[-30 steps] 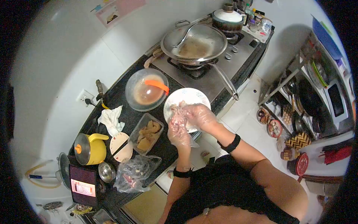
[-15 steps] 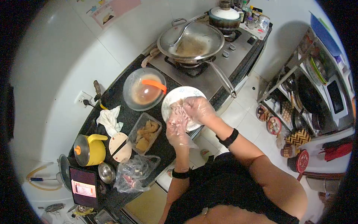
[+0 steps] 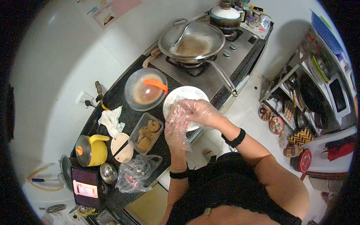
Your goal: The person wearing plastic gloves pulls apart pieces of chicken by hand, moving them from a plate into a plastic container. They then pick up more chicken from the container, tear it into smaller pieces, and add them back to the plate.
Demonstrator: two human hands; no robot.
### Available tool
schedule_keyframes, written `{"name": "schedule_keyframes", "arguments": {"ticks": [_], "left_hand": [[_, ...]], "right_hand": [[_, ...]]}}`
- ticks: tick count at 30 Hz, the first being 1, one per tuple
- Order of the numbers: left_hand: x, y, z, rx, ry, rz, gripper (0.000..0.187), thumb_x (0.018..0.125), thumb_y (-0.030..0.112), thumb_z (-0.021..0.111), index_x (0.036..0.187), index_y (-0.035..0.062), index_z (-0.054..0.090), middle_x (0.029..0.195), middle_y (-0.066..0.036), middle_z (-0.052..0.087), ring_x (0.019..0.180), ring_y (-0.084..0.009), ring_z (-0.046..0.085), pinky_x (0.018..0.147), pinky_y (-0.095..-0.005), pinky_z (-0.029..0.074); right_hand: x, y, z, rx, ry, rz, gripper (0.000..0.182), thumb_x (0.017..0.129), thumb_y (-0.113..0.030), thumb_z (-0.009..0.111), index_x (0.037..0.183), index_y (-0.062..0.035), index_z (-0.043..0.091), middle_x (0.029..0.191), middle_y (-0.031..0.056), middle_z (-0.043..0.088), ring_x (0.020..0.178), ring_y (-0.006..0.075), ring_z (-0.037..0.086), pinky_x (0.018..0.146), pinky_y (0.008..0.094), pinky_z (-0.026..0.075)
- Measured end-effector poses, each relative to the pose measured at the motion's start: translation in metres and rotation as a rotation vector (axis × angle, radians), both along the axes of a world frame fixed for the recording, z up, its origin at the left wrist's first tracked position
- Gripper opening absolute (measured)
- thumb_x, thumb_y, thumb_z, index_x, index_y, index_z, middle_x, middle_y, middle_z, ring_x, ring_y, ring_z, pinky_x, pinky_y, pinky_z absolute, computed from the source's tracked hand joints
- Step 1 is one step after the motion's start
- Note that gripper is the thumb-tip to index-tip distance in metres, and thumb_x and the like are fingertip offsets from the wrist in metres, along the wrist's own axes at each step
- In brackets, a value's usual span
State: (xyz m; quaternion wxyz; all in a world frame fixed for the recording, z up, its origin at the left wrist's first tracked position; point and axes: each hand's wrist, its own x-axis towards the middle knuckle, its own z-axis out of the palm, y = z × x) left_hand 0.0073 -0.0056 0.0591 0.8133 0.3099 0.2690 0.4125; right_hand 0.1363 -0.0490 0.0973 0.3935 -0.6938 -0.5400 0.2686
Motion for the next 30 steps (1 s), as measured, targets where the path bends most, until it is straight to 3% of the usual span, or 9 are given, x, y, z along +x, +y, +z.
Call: {"name": "schedule_keyframes", "arguments": {"ticks": [2, 4, 6, 10, 13, 16, 24, 27, 30], "left_hand": [[0.001, 0.004, -0.012, 0.013, -0.013, -0.005, 0.04, 0.082, 0.01, 0.054, 0.119, 0.0025, 0.043, 0.113, -0.01, 0.05, 0.097, -0.0152, 0.051, 0.081, -0.0269, 0.044], [0.0, 0.005, -0.012, 0.025, -0.024, -0.006, 0.04, 0.082, 0.011, 0.055, 0.12, 0.0026, 0.043, 0.114, -0.01, 0.05, 0.097, -0.0153, 0.051, 0.081, -0.0271, 0.044], [-0.002, 0.004, -0.007, 0.073, 0.036, -0.024, 0.05, 0.082, 0.016, 0.053, 0.127, 0.0048, 0.035, 0.124, -0.007, 0.043, 0.103, -0.0137, 0.048, 0.082, -0.0232, 0.042], [-0.003, 0.002, -0.004, 0.056, -0.035, -0.005, 0.05, 0.083, 0.016, 0.052, 0.128, 0.0051, 0.034, 0.124, -0.007, 0.042, 0.104, -0.0157, 0.047, 0.084, -0.0252, 0.042], [-0.002, 0.002, -0.002, -0.001, -0.011, 0.002, 0.049, 0.083, 0.015, 0.051, 0.128, 0.0052, 0.032, 0.125, -0.008, 0.041, 0.105, -0.0172, 0.047, 0.084, -0.0271, 0.042], [-0.001, 0.002, -0.012, -0.065, -0.067, 0.052, 0.043, 0.083, 0.014, 0.054, 0.124, 0.0059, 0.041, 0.113, -0.007, 0.05, 0.096, -0.0125, 0.051, 0.079, -0.0255, 0.044], [0.005, -0.002, -0.019, 0.135, -0.004, 0.068, 0.035, 0.083, 0.009, 0.052, 0.115, -0.0027, 0.047, 0.099, -0.007, 0.055, 0.078, -0.0092, 0.053, 0.066, -0.0207, 0.044], [0.003, 0.001, -0.029, 0.125, -0.031, -0.011, 0.048, 0.079, 0.006, 0.053, 0.125, -0.0002, 0.038, 0.111, -0.007, 0.052, 0.085, -0.0113, 0.053, 0.071, -0.0231, 0.045], [0.002, 0.003, -0.031, 0.086, -0.015, -0.048, 0.041, 0.08, 0.007, 0.052, 0.119, -0.0008, 0.043, 0.107, -0.006, 0.053, 0.082, -0.013, 0.054, 0.07, -0.0245, 0.045]], "right_hand": [[0.002, 0.001, -0.009, 0.051, 0.032, -0.005, 0.038, 0.075, -0.003, 0.059, 0.112, -0.0027, 0.051, 0.093, 0.0054, 0.061, 0.081, 0.0088, 0.056, 0.075, 0.0244, 0.044], [0.007, 0.003, -0.024, 0.088, 0.354, 0.075, 0.037, 0.074, -0.004, 0.061, 0.109, 0.0003, 0.052, 0.093, 0.0033, 0.06, 0.083, 0.0079, 0.053, 0.076, 0.0233, 0.043], [0.011, 0.004, -0.035, 0.045, 0.498, 0.078, 0.034, 0.074, -0.004, 0.061, 0.106, 0.0005, 0.053, 0.092, 0.0027, 0.06, 0.083, 0.0087, 0.053, 0.077, 0.0235, 0.043], [0.006, 0.001, -0.047, -0.012, 0.911, 0.021, 0.024, 0.075, -0.004, 0.06, 0.099, -0.0006, 0.057, 0.091, 0.0029, 0.06, 0.083, 0.0102, 0.054, 0.078, 0.024, 0.042], [0.0, -0.001, -0.041, -0.033, 0.949, -0.015, 0.026, 0.074, -0.004, 0.061, 0.1, -0.0013, 0.057, 0.093, 0.0046, 0.061, 0.084, 0.0111, 0.056, 0.077, 0.0248, 0.044], [-0.004, 0.001, -0.051, 0.056, 0.866, -0.071, 0.023, 0.075, -0.003, 0.06, 0.098, -0.0021, 0.058, 0.092, 0.0049, 0.061, 0.083, 0.0121, 0.057, 0.075, 0.025, 0.045], [-0.008, -0.002, -0.05, 0.041, 1.034, -0.158, 0.02, 0.078, -0.008, 0.058, 0.097, -0.0018, 0.058, 0.089, 0.0039, 0.061, 0.077, 0.012, 0.057, 0.071, 0.0263, 0.047], [-0.007, -0.001, -0.055, 0.016, 1.068, -0.244, 0.02, 0.079, -0.008, 0.057, 0.098, -0.0017, 0.056, 0.092, 0.0042, 0.06, 0.079, 0.0116, 0.056, 0.072, 0.0263, 0.047], [-0.003, -0.004, -0.046, 0.0, 0.991, -0.205, 0.018, 0.08, -0.009, 0.056, 0.097, -0.0024, 0.056, 0.091, 0.003, 0.059, 0.081, 0.0109, 0.055, 0.072, 0.0253, 0.046]]}}
